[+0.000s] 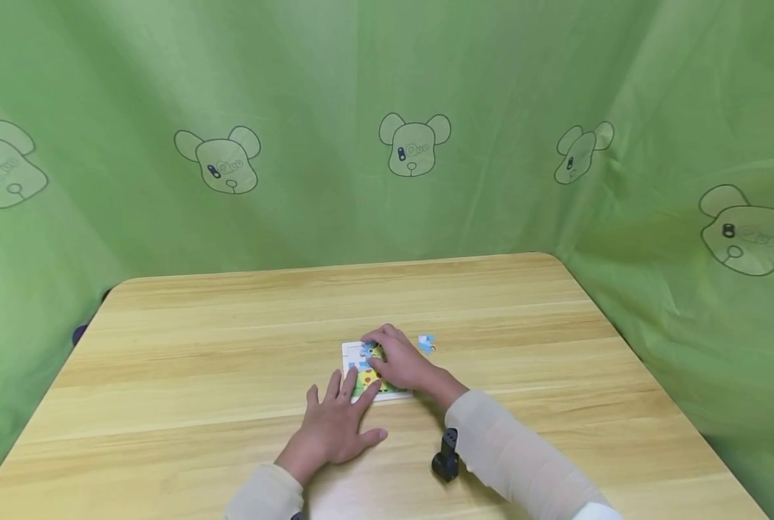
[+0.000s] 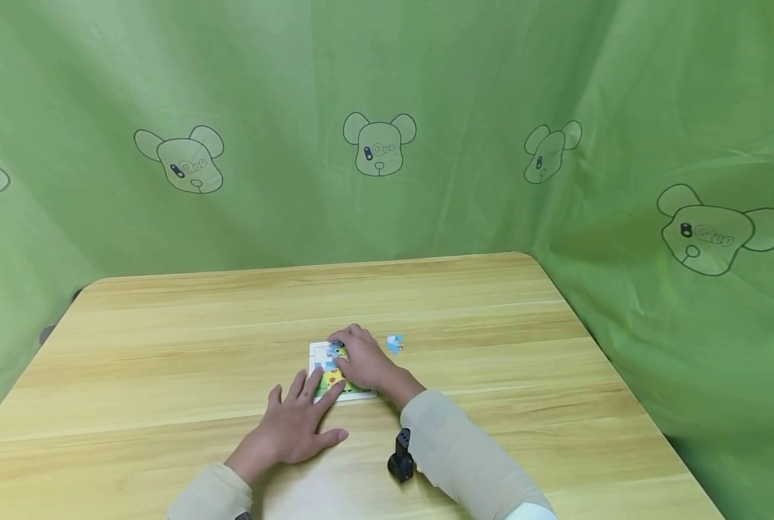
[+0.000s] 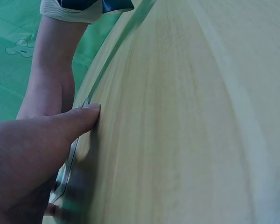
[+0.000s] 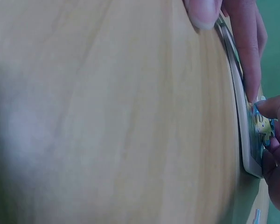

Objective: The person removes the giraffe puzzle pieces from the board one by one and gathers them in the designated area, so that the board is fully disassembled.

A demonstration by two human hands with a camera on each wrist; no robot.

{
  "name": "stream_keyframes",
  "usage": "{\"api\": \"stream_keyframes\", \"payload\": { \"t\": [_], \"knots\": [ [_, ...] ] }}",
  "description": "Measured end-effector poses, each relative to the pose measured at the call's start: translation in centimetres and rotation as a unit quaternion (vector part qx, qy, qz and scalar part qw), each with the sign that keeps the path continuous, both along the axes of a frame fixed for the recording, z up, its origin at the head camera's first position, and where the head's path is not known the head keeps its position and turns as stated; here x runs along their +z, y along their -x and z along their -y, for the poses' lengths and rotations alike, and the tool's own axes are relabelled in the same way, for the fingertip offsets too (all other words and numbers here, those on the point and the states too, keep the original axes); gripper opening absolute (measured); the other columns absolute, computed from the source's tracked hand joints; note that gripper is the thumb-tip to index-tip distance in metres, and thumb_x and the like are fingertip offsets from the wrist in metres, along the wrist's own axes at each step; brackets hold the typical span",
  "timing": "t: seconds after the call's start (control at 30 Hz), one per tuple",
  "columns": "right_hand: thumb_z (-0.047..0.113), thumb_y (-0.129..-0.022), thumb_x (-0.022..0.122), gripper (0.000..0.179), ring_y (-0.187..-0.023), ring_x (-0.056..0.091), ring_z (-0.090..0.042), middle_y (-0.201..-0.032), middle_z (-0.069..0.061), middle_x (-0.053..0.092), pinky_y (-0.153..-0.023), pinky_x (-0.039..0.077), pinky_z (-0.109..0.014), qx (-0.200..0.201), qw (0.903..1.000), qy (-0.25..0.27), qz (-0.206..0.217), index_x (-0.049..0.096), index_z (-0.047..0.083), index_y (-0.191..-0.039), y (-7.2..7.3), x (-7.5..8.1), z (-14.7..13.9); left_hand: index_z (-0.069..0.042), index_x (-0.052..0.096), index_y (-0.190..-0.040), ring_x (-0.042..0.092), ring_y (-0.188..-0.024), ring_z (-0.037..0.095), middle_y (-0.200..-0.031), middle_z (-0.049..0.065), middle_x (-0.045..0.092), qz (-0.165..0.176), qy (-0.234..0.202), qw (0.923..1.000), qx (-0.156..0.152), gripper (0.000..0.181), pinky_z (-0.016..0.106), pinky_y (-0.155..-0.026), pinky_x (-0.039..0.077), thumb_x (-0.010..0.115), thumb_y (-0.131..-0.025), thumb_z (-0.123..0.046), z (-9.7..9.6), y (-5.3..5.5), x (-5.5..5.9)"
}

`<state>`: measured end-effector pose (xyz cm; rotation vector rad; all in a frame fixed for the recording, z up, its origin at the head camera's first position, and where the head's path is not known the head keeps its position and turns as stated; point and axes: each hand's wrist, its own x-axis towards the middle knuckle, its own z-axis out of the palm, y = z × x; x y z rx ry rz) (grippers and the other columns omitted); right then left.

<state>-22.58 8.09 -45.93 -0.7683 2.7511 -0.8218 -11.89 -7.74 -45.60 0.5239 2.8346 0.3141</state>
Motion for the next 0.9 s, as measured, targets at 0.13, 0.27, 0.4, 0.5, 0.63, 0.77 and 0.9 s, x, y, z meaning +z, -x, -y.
{"api": "stream_keyframes", "payload": {
  "t": [0.13,0.27,0.4,0.5,0.63,0.77,0.9],
  "knots": [
    [0.019,-0.093,0.059,0.037,-0.114,0.048,-0.02,-0.12,-0.003,0.05,-0.101,0.04,-0.038,-0.002,1.0,0.0,0.002,0.055,0.012,-0.129,0.05,-0.09,-0.06,-0.031,0.024,-0.15,0.014,-0.142,0.04,-0.157,0.014,0.013,0.0,-0.001,1.0,0.0,0.075,0.069,-0.104,0.016,0.038,-0.087,-0.07,0.01,0.01,0.04],
    [0.017,-0.092,0.059,0.037,-0.112,0.049,-0.018,-0.119,-0.003,0.05,-0.1,0.041,-0.037,-0.001,1.0,0.0,0.003,0.056,0.012,-0.129,0.14,-0.08,-0.07,-0.031,0.025,-0.15,0.014,-0.142,0.041,-0.157,0.015,0.013,0.001,-0.004,1.0,0.0,0.075,0.07,-0.103,0.016,0.039,-0.087,-0.069,0.02,0.04,0.07],
    [0.015,-0.092,0.059,0.037,-0.109,0.049,-0.017,-0.118,-0.003,0.05,-0.099,0.042,-0.036,0.0,1.0,0.0,0.005,0.057,0.011,-0.129,0.14,0.01,-0.07,-0.031,0.025,-0.15,0.014,-0.142,0.041,-0.157,0.014,0.013,0.002,-0.005,1.0,0.001,0.075,0.07,-0.103,0.016,0.039,-0.087,-0.069,0.02,0.06,0.04],
    [0.015,-0.093,0.059,0.037,-0.107,0.049,-0.016,-0.118,-0.003,0.049,-0.097,0.043,-0.035,0.001,1.0,0.0,0.006,0.057,0.011,-0.129,0.1,0.08,-0.07,-0.031,0.025,-0.15,0.014,-0.142,0.04,-0.157,0.014,0.013,0.003,-0.004,1.0,0.001,0.075,0.07,-0.104,0.016,0.039,-0.087,-0.069,0.03,0.06,0.01],
    [0.015,-0.093,0.059,0.037,-0.105,0.049,-0.015,-0.118,-0.003,0.048,-0.096,0.043,-0.034,0.0,1.0,0.0,0.009,0.057,0.01,-0.129,0.09,0.09,-0.05,-0.031,0.025,-0.15,0.014,-0.142,0.04,-0.157,0.014,0.013,0.004,-0.006,1.0,0.002,0.075,0.07,-0.104,0.016,0.04,-0.087,-0.069,0.04,0.03,0.01],
    [0.014,-0.092,0.059,0.037,-0.106,0.049,-0.015,-0.118,-0.004,0.048,-0.096,0.043,-0.034,-0.004,0.9999,0.002,0.013,0.057,0.009,-0.129,0.11,0.09,-0.02,-0.031,0.025,-0.15,0.013,-0.142,0.041,-0.157,0.014,0.013,0.006,-0.008,0.9999,0.002,0.075,0.07,-0.104,0.015,0.04,-0.087,-0.069,0.03,0.02,0.01],
    [0.013,-0.092,0.059,0.037,-0.106,0.048,-0.015,-0.117,-0.003,0.047,-0.096,0.043,-0.034,-0.007,0.9999,0.001,0.014,0.058,0.01,-0.129,0.13,0.14,0.04,-0.031,0.025,-0.15,0.013,-0.142,0.041,-0.158,0.014,0.012,0.006,-0.007,1.0,0.002,0.075,0.07,-0.104,0.015,0.039,-0.087,-0.07,0.03,0.05,-0.01]
  ]
}}
